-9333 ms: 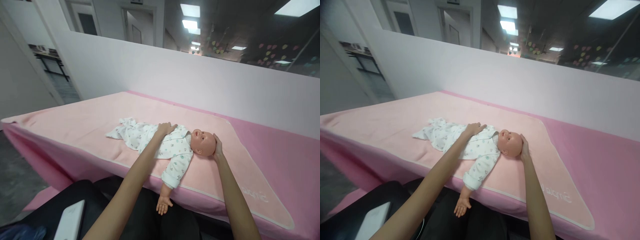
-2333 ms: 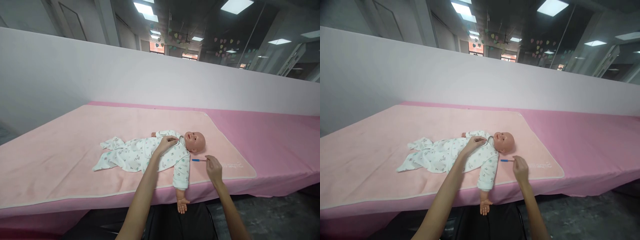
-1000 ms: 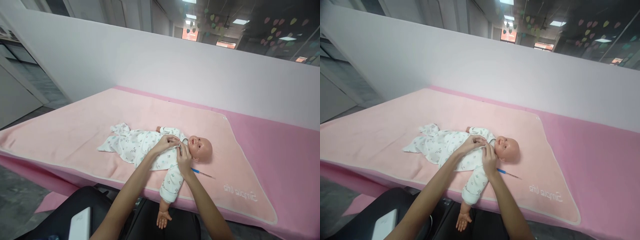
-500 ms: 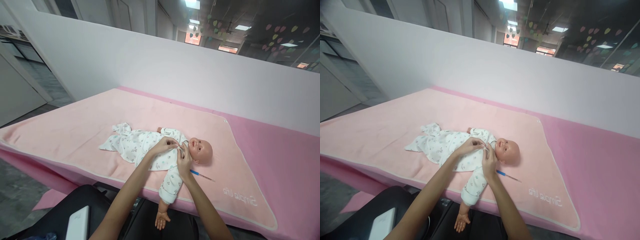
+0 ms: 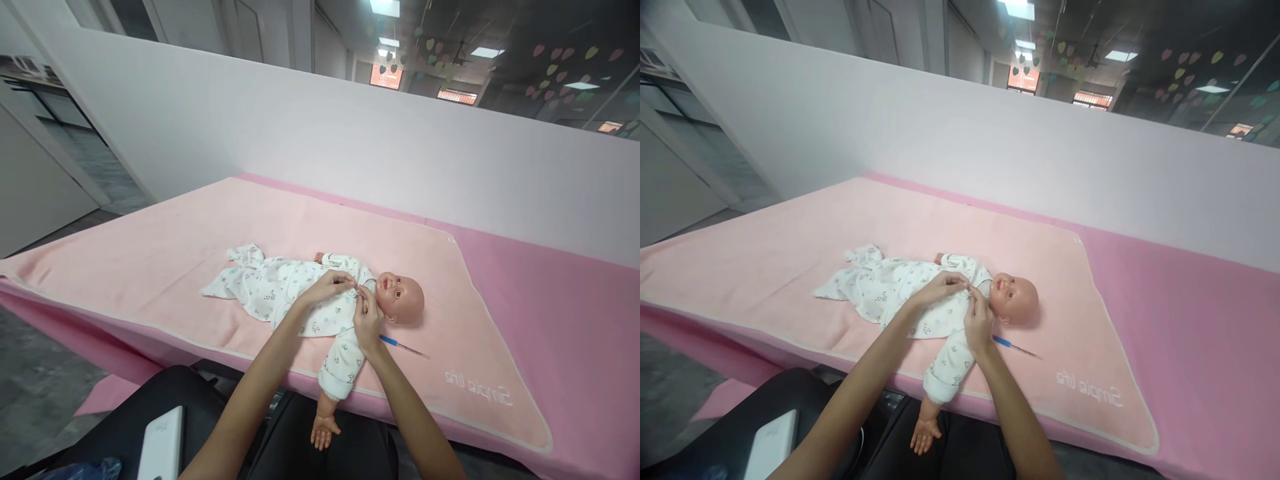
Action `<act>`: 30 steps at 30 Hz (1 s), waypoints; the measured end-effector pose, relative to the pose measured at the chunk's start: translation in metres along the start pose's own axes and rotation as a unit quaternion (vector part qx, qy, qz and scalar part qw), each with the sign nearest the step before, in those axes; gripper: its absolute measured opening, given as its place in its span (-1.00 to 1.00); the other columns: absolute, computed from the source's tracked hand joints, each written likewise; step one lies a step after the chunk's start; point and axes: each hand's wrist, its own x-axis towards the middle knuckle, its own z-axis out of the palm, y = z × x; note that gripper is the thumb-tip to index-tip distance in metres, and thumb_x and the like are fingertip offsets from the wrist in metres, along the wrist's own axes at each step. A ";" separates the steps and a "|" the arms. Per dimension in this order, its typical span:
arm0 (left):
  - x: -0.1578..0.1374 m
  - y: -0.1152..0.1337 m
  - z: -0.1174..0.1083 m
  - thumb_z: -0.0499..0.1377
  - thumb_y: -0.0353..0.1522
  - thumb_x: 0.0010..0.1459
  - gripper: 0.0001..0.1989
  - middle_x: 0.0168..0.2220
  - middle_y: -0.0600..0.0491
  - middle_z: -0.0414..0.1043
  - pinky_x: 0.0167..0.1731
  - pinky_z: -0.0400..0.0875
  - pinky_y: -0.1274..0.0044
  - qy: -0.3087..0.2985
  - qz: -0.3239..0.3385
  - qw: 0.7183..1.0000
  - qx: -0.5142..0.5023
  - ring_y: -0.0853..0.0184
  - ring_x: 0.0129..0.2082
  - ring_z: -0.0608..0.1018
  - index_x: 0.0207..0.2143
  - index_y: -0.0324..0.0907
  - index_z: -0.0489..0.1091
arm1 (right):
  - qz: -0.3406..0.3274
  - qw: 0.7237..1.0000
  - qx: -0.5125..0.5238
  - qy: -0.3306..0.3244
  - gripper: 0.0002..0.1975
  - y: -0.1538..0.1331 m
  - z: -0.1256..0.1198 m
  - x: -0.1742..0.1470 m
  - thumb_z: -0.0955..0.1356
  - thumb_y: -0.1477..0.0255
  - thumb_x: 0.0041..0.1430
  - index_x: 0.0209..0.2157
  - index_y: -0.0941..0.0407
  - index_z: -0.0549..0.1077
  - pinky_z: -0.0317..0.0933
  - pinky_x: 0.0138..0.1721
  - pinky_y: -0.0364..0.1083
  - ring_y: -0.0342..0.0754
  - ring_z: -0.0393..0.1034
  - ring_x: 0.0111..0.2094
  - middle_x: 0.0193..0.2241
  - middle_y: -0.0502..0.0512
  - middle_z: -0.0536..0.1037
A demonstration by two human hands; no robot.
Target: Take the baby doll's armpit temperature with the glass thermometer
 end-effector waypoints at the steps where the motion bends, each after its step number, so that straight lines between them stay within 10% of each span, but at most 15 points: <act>1: 0.000 0.000 0.000 0.13 -0.22 0.06 -0.74 -0.56 0.12 0.32 -0.49 0.20 0.62 0.016 -0.005 1.000 -0.008 0.48 -0.53 0.34 -0.37 -0.27 0.40 | -0.011 1.000 -0.001 0.002 -0.77 0.000 0.000 0.000 0.17 0.57 0.18 -0.19 0.17 0.39 0.36 -0.29 -0.19 -0.15 0.46 -0.30 -0.33 0.11 0.55; 30: 0.000 0.000 -0.004 0.16 -0.33 0.01 -0.82 -0.33 0.04 0.39 -0.26 0.29 0.56 -0.054 0.000 0.999 0.011 0.38 -0.30 0.41 -0.31 -0.24 0.38 | 0.025 0.999 0.005 -0.019 -0.80 -0.005 0.000 0.007 0.20 0.50 0.18 -0.28 0.16 0.44 0.30 -0.17 -0.13 -0.12 0.40 -0.23 -0.31 0.13 0.51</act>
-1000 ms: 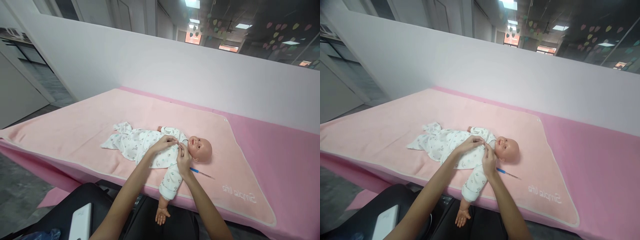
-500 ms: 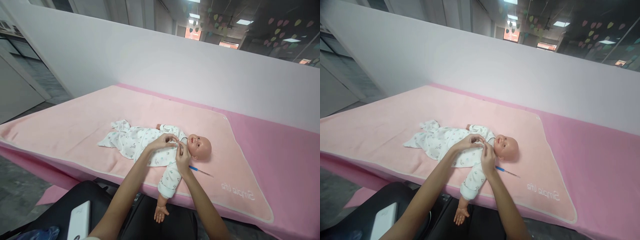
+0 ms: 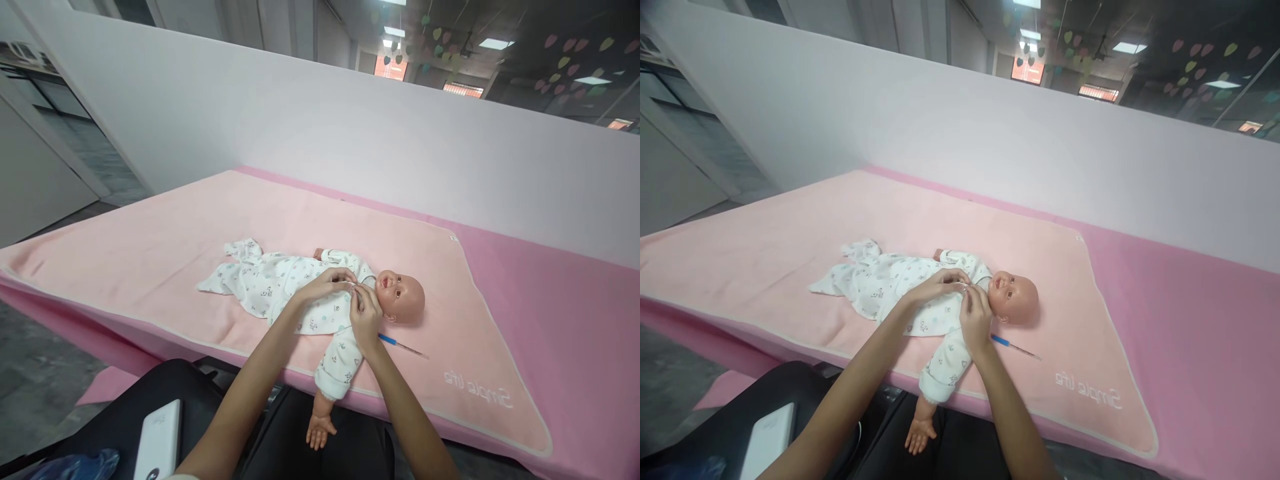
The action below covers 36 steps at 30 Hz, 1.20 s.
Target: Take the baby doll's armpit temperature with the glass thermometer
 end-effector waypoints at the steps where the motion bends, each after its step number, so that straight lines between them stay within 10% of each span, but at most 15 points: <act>1: 0.000 -0.001 0.000 0.15 -0.33 0.02 -0.82 -0.33 0.04 0.39 -0.26 0.28 0.56 0.004 -0.001 1.000 0.012 0.38 -0.30 0.41 -0.32 -0.24 0.38 | 0.004 1.000 -0.004 -0.004 -0.80 0.000 0.000 0.000 0.20 0.49 0.18 -0.26 0.16 0.44 0.29 -0.15 -0.12 -0.11 0.40 -0.21 -0.29 0.14 0.51; 11: -0.003 0.003 0.009 0.03 -0.36 0.06 -0.80 -0.43 0.06 0.41 -0.41 0.26 0.58 0.107 0.007 0.978 0.178 0.40 -0.44 0.39 -0.38 -0.24 0.43 | 0.036 0.999 -0.005 -0.036 -0.82 0.002 0.001 0.002 0.23 0.45 0.15 -0.31 0.17 0.45 0.30 -0.18 -0.11 -0.10 0.39 -0.23 -0.30 0.14 0.51; 15: -0.031 -0.001 0.015 0.03 -0.32 0.11 -0.80 -0.48 0.08 0.34 -0.46 0.23 0.58 0.252 0.052 0.923 0.287 0.44 -0.51 0.33 -0.38 -0.20 0.42 | 0.037 0.999 0.011 -0.032 -0.86 0.001 -0.001 0.002 0.23 0.48 0.13 -0.41 0.16 0.42 0.32 -0.26 -0.14 -0.12 0.40 -0.29 -0.36 0.12 0.50; 23: -0.068 -0.022 0.026 0.06 -0.36 0.12 -0.81 -0.30 0.02 0.40 -0.26 0.30 0.50 0.321 0.134 0.839 0.418 0.34 -0.29 0.42 -0.20 -0.15 0.38 | -0.082 0.996 -0.003 -0.034 -0.82 -0.009 -0.003 0.002 0.21 0.59 0.12 -0.35 0.14 0.42 0.29 -0.24 -0.19 -0.15 0.41 -0.23 -0.28 0.12 0.51; 29: -0.063 -0.029 0.030 0.02 -0.37 0.16 -0.79 -0.31 0.01 0.42 -0.23 0.33 0.47 0.356 0.129 0.825 0.419 0.34 -0.29 0.43 -0.18 -0.16 0.37 | -0.166 0.973 -0.070 -0.146 -0.79 -0.018 0.007 0.014 0.17 0.57 0.14 -0.38 0.12 0.41 0.19 -0.44 -0.22 -0.18 0.40 -0.44 -0.49 0.02 0.52; 36: -0.063 -0.034 0.031 -0.01 -0.41 0.17 -0.76 -0.28 0.01 0.41 -0.24 0.35 0.48 0.389 0.141 0.822 0.390 0.35 -0.26 0.44 -0.15 -0.13 0.37 | -0.155 0.971 -0.148 -0.108 -0.78 -0.017 0.017 0.006 0.17 0.51 0.14 -0.19 0.18 0.34 0.14 -0.55 -0.18 -0.11 0.39 -0.50 -0.48 0.09 0.51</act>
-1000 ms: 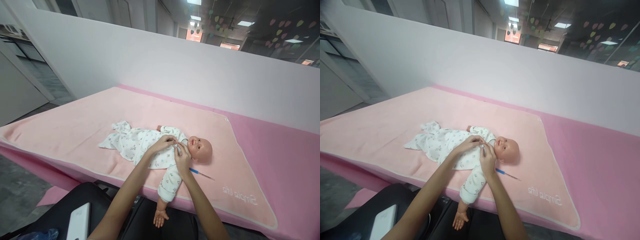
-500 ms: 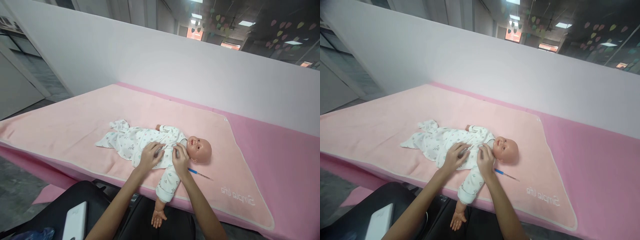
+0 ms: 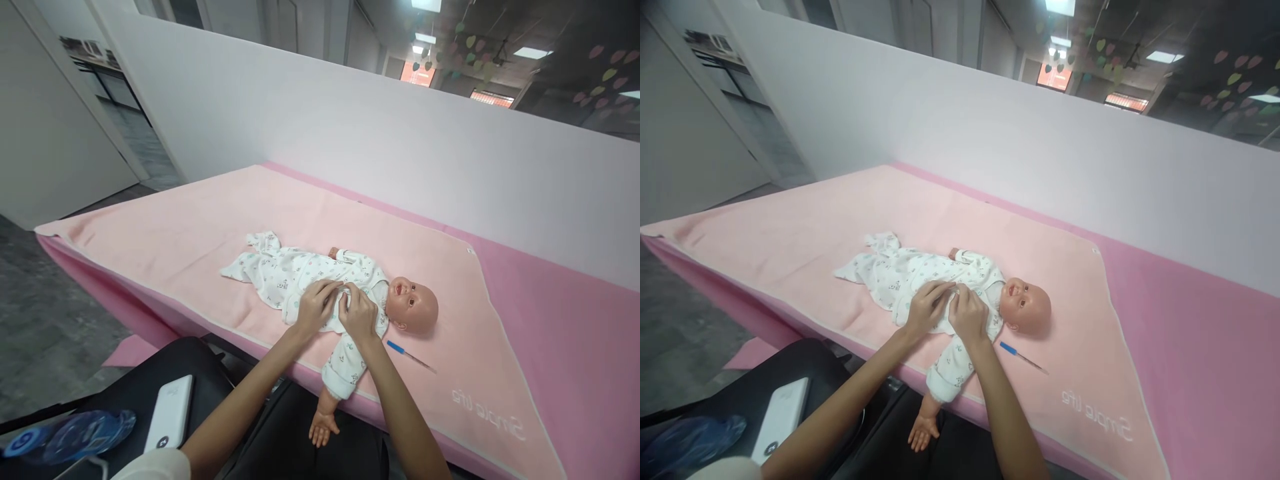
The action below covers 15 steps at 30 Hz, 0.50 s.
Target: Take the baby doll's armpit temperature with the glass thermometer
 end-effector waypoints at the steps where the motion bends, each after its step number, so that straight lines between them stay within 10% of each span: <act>1: 0.000 0.000 0.000 -0.01 -0.42 0.16 -0.76 -0.28 0.01 0.41 -0.25 0.35 0.48 0.000 0.002 1.000 0.001 0.35 -0.26 0.44 -0.15 -0.13 0.37 | 0.006 1.000 0.002 0.003 -0.77 0.000 0.000 -0.001 0.17 0.51 0.13 -0.18 0.19 0.33 0.15 -0.55 -0.18 -0.10 0.40 -0.49 -0.48 0.11 0.51; 15: 0.002 0.009 -0.008 -0.02 -0.38 0.17 -0.74 -0.20 0.01 0.45 -0.17 0.26 0.41 -0.024 -0.033 0.999 0.015 0.30 -0.19 0.42 -0.12 -0.15 0.35 | 0.013 0.996 0.087 0.005 -0.77 0.002 -0.005 -0.002 0.17 0.57 0.10 -0.21 0.15 0.33 0.20 -0.44 -0.22 -0.15 0.39 -0.38 -0.37 0.09 0.47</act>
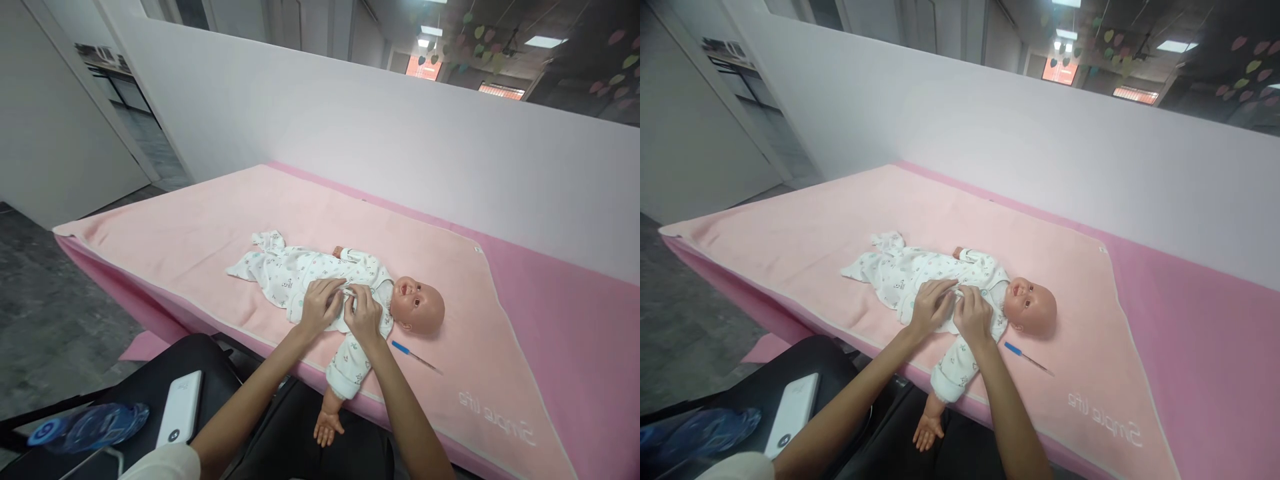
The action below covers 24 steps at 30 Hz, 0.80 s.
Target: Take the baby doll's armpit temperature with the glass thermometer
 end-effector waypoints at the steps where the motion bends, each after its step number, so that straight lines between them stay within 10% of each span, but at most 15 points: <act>1: 0.000 0.000 0.000 -0.02 -0.37 0.16 -0.74 -0.20 0.01 0.45 -0.16 0.25 0.41 -0.003 0.000 1.000 0.001 0.30 -0.18 0.42 -0.13 -0.15 0.36 | 0.007 1.000 0.001 0.000 -0.77 0.000 0.000 0.000 0.17 0.57 0.10 -0.22 0.14 0.34 0.19 -0.44 -0.22 -0.15 0.38 -0.38 -0.38 0.09 0.46; 24: 0.000 -0.002 0.003 0.02 -0.39 0.14 -0.78 -0.24 0.03 0.49 -0.13 0.26 0.41 0.004 0.038 0.999 0.017 0.30 -0.17 0.45 -0.20 -0.15 0.40 | 0.019 0.996 -0.055 -0.064 -0.88 -0.005 -0.004 0.002 0.21 0.49 0.09 -0.40 0.15 0.36 0.08 -0.53 -0.18 -0.15 0.28 -0.47 -0.39 0.09 0.40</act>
